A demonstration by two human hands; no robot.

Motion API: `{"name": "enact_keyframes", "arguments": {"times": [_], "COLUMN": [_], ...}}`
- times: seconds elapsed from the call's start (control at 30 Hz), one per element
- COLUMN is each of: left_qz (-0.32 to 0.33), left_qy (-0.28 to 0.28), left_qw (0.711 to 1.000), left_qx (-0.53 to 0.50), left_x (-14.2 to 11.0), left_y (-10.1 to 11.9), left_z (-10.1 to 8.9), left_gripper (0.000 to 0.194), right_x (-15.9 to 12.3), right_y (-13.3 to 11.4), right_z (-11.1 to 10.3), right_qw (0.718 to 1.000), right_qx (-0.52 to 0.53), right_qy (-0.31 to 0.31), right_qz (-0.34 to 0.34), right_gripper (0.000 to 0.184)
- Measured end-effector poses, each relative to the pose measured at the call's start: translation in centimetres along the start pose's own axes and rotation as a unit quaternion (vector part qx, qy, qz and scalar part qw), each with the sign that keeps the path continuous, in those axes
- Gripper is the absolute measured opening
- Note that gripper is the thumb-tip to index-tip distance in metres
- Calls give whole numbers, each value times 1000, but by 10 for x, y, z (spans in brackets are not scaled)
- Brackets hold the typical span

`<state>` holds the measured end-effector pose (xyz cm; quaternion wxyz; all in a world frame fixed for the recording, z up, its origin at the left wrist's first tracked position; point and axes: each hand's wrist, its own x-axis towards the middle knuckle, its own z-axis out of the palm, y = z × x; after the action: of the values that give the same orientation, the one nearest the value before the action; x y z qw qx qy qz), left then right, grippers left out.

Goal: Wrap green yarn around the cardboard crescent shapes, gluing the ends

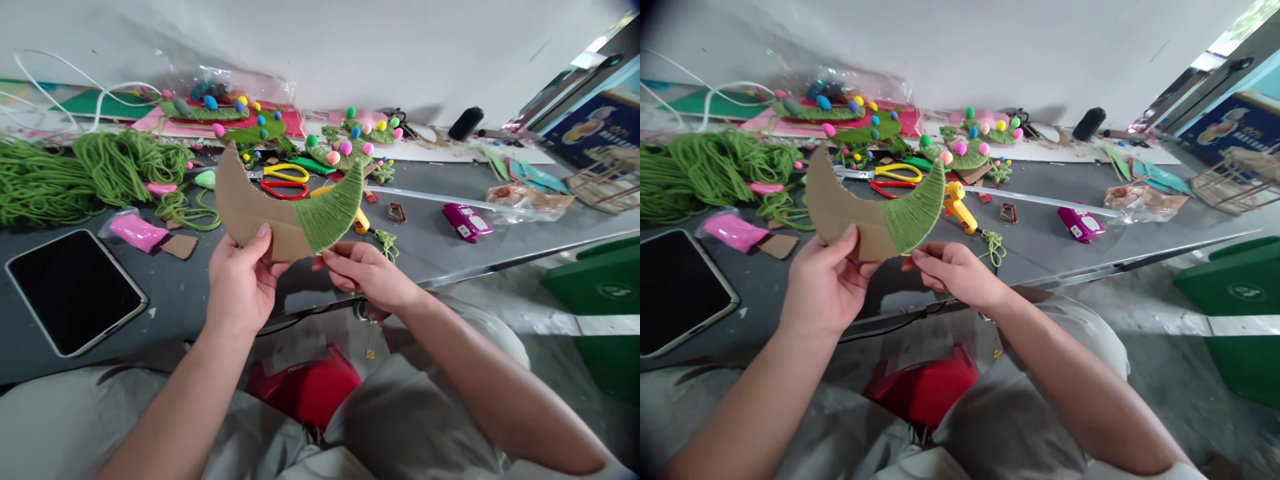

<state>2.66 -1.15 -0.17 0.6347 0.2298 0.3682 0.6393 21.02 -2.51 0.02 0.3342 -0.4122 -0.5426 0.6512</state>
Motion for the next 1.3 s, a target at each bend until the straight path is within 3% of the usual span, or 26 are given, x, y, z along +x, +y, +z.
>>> {"name": "enact_keyframes", "arguments": {"times": [0.2, 0.33, 0.47, 0.7, 0.87, 1.07, 1.2, 1.3], "left_qz": [-82, -154, -174, -123, -27, 161, 237, 276], "left_qy": [-36, -136, -217, -284, -245, -140, -64, -37], "left_qw": [996, 977, 952, 918, 911, 870, 873, 876], "left_qx": [-1, 56, 128, 248, 332, 444, 420, 394], "left_x": [1, -1, -5, -3, -1, -3, -7, -10], "left_y": [4, 5, 5, 9, 13, 13, 12, 7], "left_z": [-5, -10, -13, -15, -14, -19, -15, -11], "left_gripper": [16, 23, 36, 40, 27, 29, 34, 33], "right_x": [4, 4, 8, 10, 9, 4, -8, -12], "right_y": [-4, -9, -15, -32, -35, -40, -45, -39], "right_z": [-27, -36, -42, -55, -51, -37, -23, -11], "right_qw": [997, 988, 963, 955, 964, 983, 988, 994], "right_qx": [-33, -54, -97, -211, -199, -153, -134, -87], "right_qy": [-62, -135, -234, -189, -150, -63, -44, -46], "right_qz": [4, 57, 92, 86, 93, 84, 62, 42], "right_gripper": [23, 23, 28, 32, 38, 30, 24, 26]}}
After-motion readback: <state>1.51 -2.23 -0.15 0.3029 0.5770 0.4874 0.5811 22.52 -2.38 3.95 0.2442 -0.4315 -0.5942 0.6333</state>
